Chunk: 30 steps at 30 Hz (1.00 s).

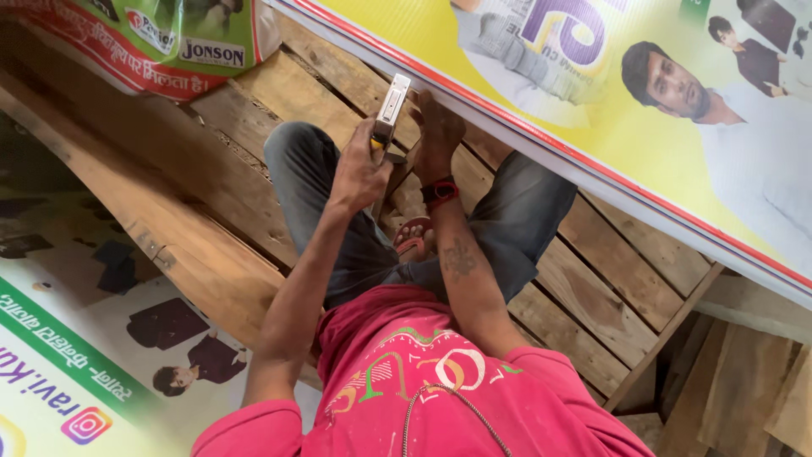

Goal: The person sits on a wooden pallet and uses a staple gun to attach a large printed poster to the pallet. They repeatedly position the poster, fire staples along the edges, and adjust the material to secure it.

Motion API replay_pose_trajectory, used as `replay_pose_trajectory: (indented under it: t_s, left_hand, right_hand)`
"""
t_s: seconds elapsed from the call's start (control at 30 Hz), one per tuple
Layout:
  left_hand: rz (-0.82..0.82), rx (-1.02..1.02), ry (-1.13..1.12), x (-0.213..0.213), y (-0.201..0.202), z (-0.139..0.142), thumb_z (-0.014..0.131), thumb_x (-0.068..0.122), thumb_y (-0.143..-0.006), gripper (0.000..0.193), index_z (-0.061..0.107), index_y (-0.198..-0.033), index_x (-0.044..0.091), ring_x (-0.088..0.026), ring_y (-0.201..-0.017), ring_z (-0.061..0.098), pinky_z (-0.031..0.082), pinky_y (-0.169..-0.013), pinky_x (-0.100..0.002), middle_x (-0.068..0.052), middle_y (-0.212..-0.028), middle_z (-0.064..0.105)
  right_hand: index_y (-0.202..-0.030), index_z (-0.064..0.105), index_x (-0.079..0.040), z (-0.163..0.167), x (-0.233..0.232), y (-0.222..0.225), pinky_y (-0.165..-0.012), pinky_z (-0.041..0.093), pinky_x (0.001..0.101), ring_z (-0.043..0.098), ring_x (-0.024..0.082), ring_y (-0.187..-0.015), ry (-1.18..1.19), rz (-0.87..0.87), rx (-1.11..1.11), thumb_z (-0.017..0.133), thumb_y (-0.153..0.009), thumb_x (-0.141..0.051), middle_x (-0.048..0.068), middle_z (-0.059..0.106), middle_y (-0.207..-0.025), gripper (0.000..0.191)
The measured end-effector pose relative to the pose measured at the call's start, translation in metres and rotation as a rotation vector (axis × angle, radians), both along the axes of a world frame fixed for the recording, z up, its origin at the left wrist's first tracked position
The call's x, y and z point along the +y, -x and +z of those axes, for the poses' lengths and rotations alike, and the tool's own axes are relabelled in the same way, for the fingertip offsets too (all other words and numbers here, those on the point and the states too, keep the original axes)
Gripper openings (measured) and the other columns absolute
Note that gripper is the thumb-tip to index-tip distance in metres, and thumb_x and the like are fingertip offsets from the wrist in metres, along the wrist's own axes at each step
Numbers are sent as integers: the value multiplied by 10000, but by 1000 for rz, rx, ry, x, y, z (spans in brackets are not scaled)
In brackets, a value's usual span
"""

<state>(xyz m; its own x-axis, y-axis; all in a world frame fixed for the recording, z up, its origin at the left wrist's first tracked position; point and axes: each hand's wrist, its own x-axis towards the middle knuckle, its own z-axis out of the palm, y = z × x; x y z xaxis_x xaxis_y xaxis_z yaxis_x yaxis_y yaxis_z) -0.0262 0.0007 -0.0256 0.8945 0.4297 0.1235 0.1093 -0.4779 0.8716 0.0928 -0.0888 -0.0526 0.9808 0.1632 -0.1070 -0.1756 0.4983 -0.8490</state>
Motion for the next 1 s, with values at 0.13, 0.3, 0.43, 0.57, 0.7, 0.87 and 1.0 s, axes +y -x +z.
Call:
replay_pose_trajectory:
  t_s: [0.13, 0.3, 0.43, 0.57, 0.7, 0.87, 1.0]
  left_hand:
    - [-58, 51, 96, -4, -9, -16, 655, -36, -807, 678, 450, -1452, 0, -430, -1275, 595, 481, -1058, -434, -261, -1326, 632]
    - [-91, 102, 80, 1, -14, -25, 700, 23, -835, 645, 470, -1437, 6, -434, -1239, 613, 498, -1022, -445, -256, -1291, 657]
    - [-27, 103, 51, -3, -19, -28, 774, 147, -887, 464, 572, -1279, 3, -406, -1114, 667, 527, -942, -452, -235, -1186, 686]
    - [72, 29, 37, -11, -27, -31, 842, 215, -858, 309, 645, -968, 4, -391, -886, 709, 545, -762, -461, -211, -966, 700]
    - [115, -196, -22, -12, -35, -34, 834, 219, -857, 265, 691, -960, 21, -398, -752, 696, 532, -659, -455, -177, -820, 693]
    - [203, -307, 114, -23, -53, -34, 804, 191, -896, 226, 711, -987, 6, -352, -679, 651, 517, -633, -403, -169, -778, 664]
    - [211, -310, 56, -20, -53, -36, 805, 184, -896, 223, 729, -1005, 5, -256, -664, 667, 524, -623, -376, -166, -794, 676]
  right_hand:
    - [-1007, 766, 31, 0, 0, 0, -787, 597, 338, 700, 137, -882, 48, -20, -47, 752, -960, -183, 71, 756, -973, 220]
    - [-952, 781, 42, 3, -4, 0, -790, 591, 331, 670, 121, -822, 83, 6, -101, 752, -980, -202, 58, 742, -894, 247]
    - [-1018, 782, 36, 10, -8, 3, -790, 610, 336, 704, 145, -856, 152, 45, -134, 727, -975, -218, 70, 768, -943, 264]
    - [-1135, 726, 18, 13, -10, 4, -819, 623, 354, 719, 178, -951, 3, 74, -102, 748, -949, -202, 81, 747, -1070, 289]
    - [-1203, 699, -4, 9, -9, 0, -780, 588, 328, 687, 167, -963, 114, 28, -107, 783, -932, -219, 76, 729, -1111, 356]
    - [-1190, 716, -3, 6, -7, -1, -788, 565, 324, 664, 153, -933, 122, -22, -207, 808, -940, -229, 59, 716, -1068, 350]
    - [-1184, 711, -14, 10, -5, 1, -779, 571, 313, 676, 138, -936, 102, -7, -133, 797, -930, -258, 40, 730, -1072, 362]
